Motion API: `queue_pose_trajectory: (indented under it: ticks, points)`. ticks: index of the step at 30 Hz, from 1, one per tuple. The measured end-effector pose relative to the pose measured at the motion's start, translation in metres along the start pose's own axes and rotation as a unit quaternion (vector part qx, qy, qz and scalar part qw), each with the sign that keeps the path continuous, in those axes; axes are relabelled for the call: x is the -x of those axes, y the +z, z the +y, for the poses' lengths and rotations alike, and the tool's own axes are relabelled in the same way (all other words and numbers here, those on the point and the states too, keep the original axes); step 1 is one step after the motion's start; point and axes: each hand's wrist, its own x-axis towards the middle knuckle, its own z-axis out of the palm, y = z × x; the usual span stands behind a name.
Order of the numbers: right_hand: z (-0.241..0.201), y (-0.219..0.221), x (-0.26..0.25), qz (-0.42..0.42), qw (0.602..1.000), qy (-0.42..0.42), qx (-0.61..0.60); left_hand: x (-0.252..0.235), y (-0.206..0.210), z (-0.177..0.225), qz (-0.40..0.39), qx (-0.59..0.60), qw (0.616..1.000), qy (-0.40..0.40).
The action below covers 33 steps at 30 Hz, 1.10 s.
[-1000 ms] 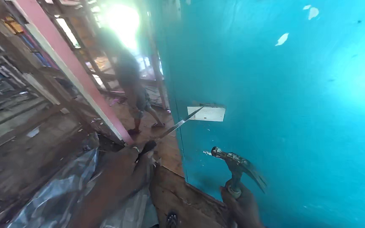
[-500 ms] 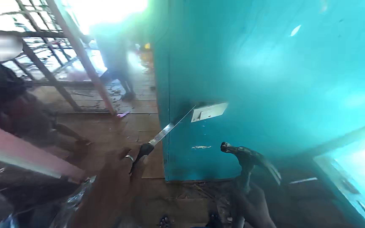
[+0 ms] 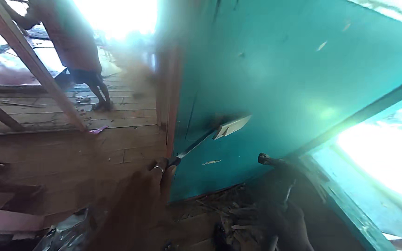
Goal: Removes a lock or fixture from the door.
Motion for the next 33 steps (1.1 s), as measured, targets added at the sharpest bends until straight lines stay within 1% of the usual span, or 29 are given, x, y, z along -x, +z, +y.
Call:
queue_pose_trajectory:
  ticks: [3,6,8,9,10,12,14,15,18,21,25,27,29,31,33]
  points:
    - [-0.005,0.005,0.001,0.011,1.000,0.001,0.014,0.004,0.008,-0.005,0.009,0.014,1.000,0.012]
    - [-0.009,0.008,-0.004,0.014,0.997,-0.010,0.071,0.010,0.014,-0.008,0.018,0.026,0.999,0.014]
    - [-0.012,0.012,-0.008,0.017,0.997,-0.011,0.080,0.014,0.009,-0.006,0.013,0.024,1.000,-0.001]
    - [-0.015,0.014,-0.010,0.021,0.996,-0.012,0.083,0.014,0.001,-0.001,-0.003,0.027,0.999,-0.019]
    - [-0.016,0.016,-0.012,0.023,0.996,-0.015,0.088,0.013,-0.012,0.007,-0.027,0.043,0.998,-0.043]
    - [-0.019,0.016,-0.015,0.028,0.995,-0.018,0.094,0.018,-0.021,0.009,-0.035,0.072,0.995,-0.063]
    - [-0.021,0.017,-0.019,0.031,0.994,-0.028,0.099,0.032,-0.012,-0.003,-0.015,0.121,0.991,-0.046]
    - [-0.023,0.017,-0.020,0.031,0.994,-0.034,0.101,0.037,-0.009,-0.005,-0.017,0.153,0.987,-0.044]
    - [-0.027,0.020,-0.021,0.033,0.992,-0.047,0.116,0.044,-0.009,0.007,-0.053,0.245,0.963,-0.095]
    - [-0.025,0.021,-0.022,0.036,0.989,-0.050,0.131,0.053,0.009,-0.002,-0.050,0.285,0.954,-0.073]
    - [-0.022,0.020,-0.021,0.040,0.988,-0.044,0.141,0.053,0.014,-0.004,-0.049,0.305,0.950,-0.051]
    - [-0.025,0.019,-0.020,0.051,0.989,-0.041,0.135,0.054,0.015,0.002,-0.055,0.313,0.947,-0.051]
    - [-0.029,0.019,-0.021,0.063,0.989,-0.032,0.127,0.055,0.019,0.011,-0.092,0.308,0.946,-0.042]
    - [-0.047,0.024,-0.018,0.068,0.989,-0.006,0.128,0.057,0.028,0.023,-0.115,0.283,0.952,-0.027]
    - [-0.057,0.026,-0.016,0.073,0.988,0.009,0.134,0.057,0.027,0.027,-0.098,0.295,0.950,-0.021]
